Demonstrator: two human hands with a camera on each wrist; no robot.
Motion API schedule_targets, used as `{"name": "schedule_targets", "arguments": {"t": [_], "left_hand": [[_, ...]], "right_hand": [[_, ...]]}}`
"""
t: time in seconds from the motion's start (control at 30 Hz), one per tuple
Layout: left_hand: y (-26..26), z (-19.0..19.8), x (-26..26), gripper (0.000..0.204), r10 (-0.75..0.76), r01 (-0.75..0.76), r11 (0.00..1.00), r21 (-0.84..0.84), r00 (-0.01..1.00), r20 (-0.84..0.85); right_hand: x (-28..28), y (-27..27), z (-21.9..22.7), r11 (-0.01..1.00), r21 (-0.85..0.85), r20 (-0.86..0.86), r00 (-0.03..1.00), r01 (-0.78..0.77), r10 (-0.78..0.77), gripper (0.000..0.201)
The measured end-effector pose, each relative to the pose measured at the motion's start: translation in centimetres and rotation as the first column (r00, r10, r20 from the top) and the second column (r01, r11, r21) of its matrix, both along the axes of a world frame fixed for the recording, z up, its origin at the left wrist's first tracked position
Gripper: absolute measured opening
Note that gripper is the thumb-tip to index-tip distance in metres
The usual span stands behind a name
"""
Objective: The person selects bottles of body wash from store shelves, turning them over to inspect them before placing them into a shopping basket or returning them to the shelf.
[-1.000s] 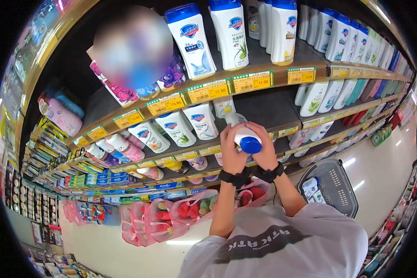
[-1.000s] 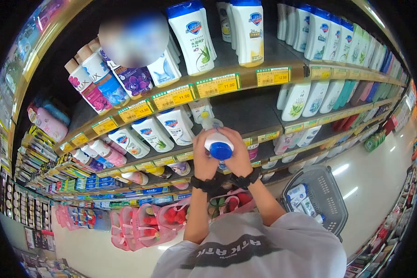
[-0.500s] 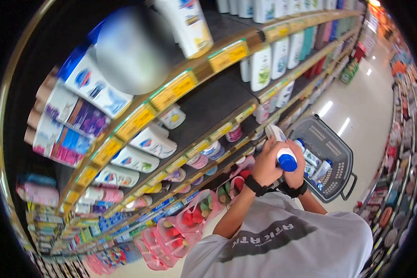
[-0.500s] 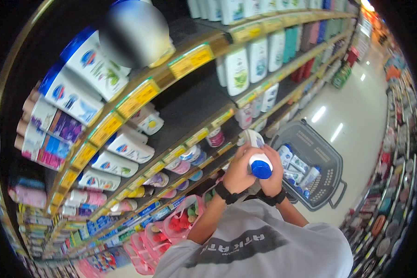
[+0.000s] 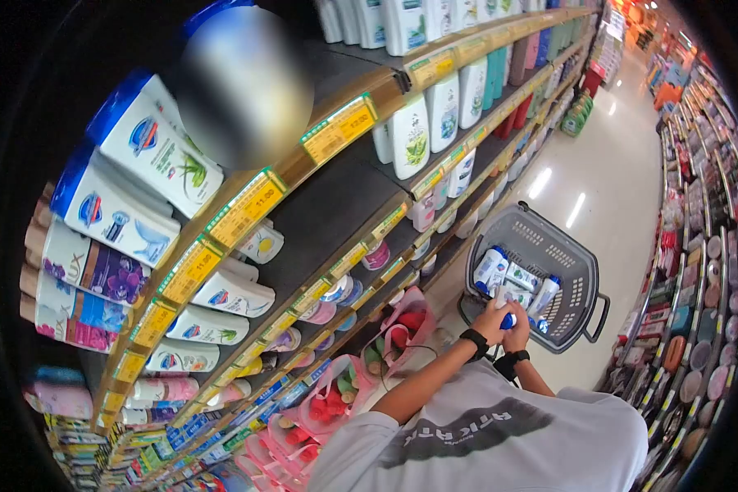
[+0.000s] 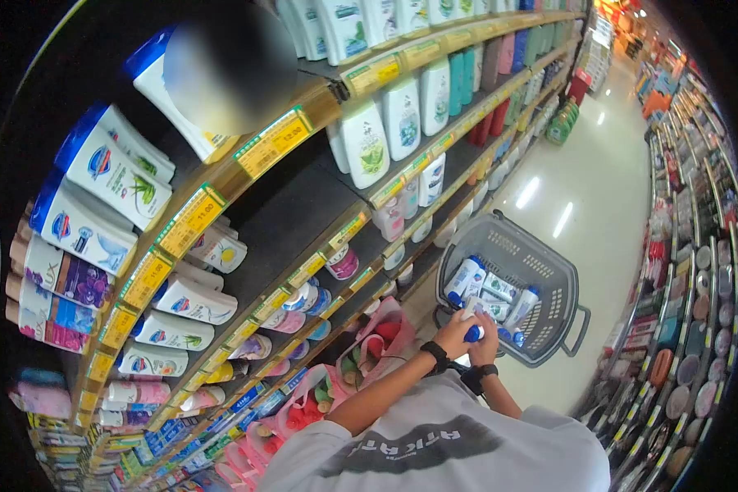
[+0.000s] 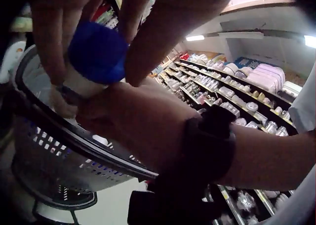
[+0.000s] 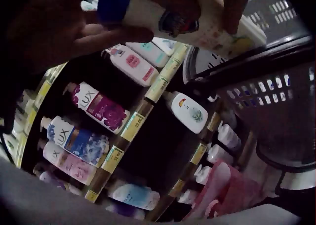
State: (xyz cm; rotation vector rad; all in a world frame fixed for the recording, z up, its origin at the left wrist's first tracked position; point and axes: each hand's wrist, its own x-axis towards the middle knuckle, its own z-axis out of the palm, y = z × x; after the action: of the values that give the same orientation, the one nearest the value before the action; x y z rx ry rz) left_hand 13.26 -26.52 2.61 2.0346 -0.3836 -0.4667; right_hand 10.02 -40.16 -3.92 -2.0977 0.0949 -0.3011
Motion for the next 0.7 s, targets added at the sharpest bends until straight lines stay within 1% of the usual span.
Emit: {"name": "schedule_targets", "arguments": {"t": [0.03,0.1,0.13,0.17,0.2,0.23,0.27,0.3,0.33,0.37,0.4,0.43,0.47,0.5,0.57,0.63,0.67,0.7], "left_hand": [[0.1,-0.3,0.3,0.045,0.023,-0.023,1.0,-0.007,1.0,0.007],[0.6,-2.0,0.6,0.04,-0.029,0.03,0.998,-0.049,0.999,0.018],[1.4,-1.2,0.4,0.036,0.016,-0.008,0.996,-0.089,0.996,0.083],[2.5,-0.3,0.8,0.036,0.055,-0.046,0.995,-0.091,0.994,0.092],[3.7,0.6,1.2,0.036,0.026,-0.026,0.993,-0.116,1.0,0.005],[4.6,1.2,1.4,0.037,-0.008,-0.004,0.99,-0.144,0.997,-0.082],[5.4,0.0,1.4,0.026,0.129,-0.108,0.959,-0.262,0.989,0.067],[6.6,0.5,1.6,0.026,0.158,-0.135,0.956,-0.26,0.985,0.073],[8.5,1.9,1.8,0.024,0.221,-0.202,0.946,-0.255,0.974,0.048],[10.4,3.3,1.9,0.03,0.283,-0.268,0.931,-0.249,0.959,0.023],[12.2,4.9,1.9,0.036,0.385,-0.35,0.906,-0.238,0.915,0.123],[13.8,6.4,1.8,0.044,0.478,-0.43,0.872,-0.233,0.85,0.222],[15.3,7.4,1.6,0.048,0.564,-0.495,0.818,-0.293,0.79,0.24],[17.0,9.4,1.0,0.048,0.593,-0.533,0.8,-0.274,0.771,0.231],[19.7,10.0,0.2,0.044,0.713,-0.627,0.694,-0.353,0.664,0.223],[21.7,11.9,-0.9,0.039,0.821,-0.662,0.562,-0.497,0.521,0.234],[22.7,13.2,-1.4,0.035,0.834,-0.66,0.532,-0.53,0.515,0.197],[24.0,13.4,-1.8,0.036,0.856,-0.707,0.517,-0.483,0.443,0.268]], "right_hand": [[0.7,-0.2,-0.5,1.0,-0.007,0.007,1.0,-0.023,0.023,0.056],[2.1,-0.6,-1.9,0.998,0.057,-0.141,0.99,0.008,0.0,0.054],[3.2,-1.9,-5.5,0.976,0.218,-0.167,0.986,0.024,0.013,0.052],[4.1,-1.5,-3.7,0.97,0.228,-0.378,0.926,0.084,0.008,0.047],[5.1,-1.1,-3.6,0.995,0.091,-0.24,0.971,0.029,-0.007,0.04],[6.0,-0.7,-3.5,0.999,-0.049,-0.093,0.996,-0.002,-0.002,0.033],[6.9,0.1,-3.1,0.998,-0.046,-0.087,0.996,-0.033,0.029,0.033],[7.9,1.5,-0.8,0.997,0.015,-0.134,0.988,-0.071,0.072,0.019],[8.9,3.0,1.5,0.992,0.075,-0.179,0.977,-0.106,0.118,0.014],[9.8,4.6,3.3,0.988,0.077,-0.17,0.974,-0.137,0.148,0.014],[10.5,6.3,5.0,0.964,0.136,-0.157,0.956,-0.227,0.247,0.022],[11.0,8.2,6.9,0.929,0.194,-0.139,0.929,-0.315,0.344,0.034],[11.1,10.6,9.3,0.914,0.214,-0.118,0.92,-0.344,0.374,0.044],[11.5,12.7,10.3,0.902,0.213,-0.109,0.909,-0.375,0.403,0.044],[12.2,16.8,12.2,0.792,0.261,0.126,0.833,-0.552,0.539,0.044],[11.2,21.8,17.6,0.7,0.414,0.188,0.807,-0.582,0.56,0.044],[11.9,23.5,18.3,0.651,0.418,0.191,0.762,-0.634,0.619,0.044],[12.5,25.1,19.0,0.6,0.423,0.192,0.714,-0.679,0.673,0.043]]}}
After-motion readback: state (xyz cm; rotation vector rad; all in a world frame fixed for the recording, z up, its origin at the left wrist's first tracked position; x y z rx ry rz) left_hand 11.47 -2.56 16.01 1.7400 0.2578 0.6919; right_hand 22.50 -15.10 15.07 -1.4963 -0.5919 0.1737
